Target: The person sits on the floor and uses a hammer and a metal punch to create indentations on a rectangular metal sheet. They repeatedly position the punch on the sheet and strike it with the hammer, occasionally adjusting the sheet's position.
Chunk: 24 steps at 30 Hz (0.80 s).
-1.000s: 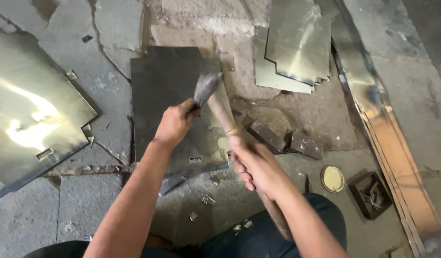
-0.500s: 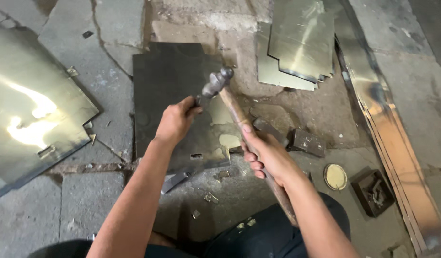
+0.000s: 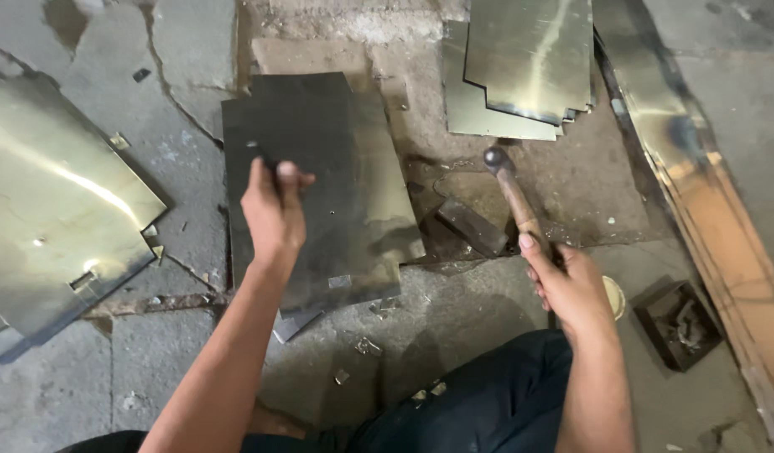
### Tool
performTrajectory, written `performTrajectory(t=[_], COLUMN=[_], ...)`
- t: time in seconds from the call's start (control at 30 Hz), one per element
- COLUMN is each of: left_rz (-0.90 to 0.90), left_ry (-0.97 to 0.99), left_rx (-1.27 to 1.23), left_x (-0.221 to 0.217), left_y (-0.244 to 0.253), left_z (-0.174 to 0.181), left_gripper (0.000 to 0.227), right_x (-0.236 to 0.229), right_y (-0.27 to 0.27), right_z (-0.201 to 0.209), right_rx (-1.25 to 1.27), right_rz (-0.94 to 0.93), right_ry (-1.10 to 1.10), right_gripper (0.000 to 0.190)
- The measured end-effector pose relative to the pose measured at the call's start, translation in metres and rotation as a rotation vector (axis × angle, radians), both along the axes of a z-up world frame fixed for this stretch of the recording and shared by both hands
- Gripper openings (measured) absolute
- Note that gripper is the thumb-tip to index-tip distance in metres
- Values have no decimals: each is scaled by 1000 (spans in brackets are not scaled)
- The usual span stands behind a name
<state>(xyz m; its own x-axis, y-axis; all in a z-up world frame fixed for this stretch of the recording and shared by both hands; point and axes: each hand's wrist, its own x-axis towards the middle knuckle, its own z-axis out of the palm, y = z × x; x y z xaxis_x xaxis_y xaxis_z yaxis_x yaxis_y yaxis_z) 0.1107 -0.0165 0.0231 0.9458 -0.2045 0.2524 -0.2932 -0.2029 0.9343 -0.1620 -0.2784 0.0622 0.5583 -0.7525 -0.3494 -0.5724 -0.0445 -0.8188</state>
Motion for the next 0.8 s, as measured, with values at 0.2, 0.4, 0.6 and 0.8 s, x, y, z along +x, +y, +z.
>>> performTrajectory(t=[0.2, 0.4, 0.6, 0.8], left_rz=[-528, -685, -324, 40], left_ry=[-251, -740, -612, -484], left_rx=[1181, 1570, 1456, 806], left_x=[-69, -78, 2, 38], left_y=[3, -1, -25, 34], left_z=[-10, -16, 174, 298], left_gripper=[81, 47, 23, 43], right_x=[-4, 31, 147, 162], right_y=[-48, -10, 116, 138], right_z=[-86, -87, -121, -63], right_rx=[-351, -409, -1010, -596], right_rz=[87, 149, 639, 1079], right_ry=[491, 376, -549, 76], right_gripper=[56, 49, 57, 30])
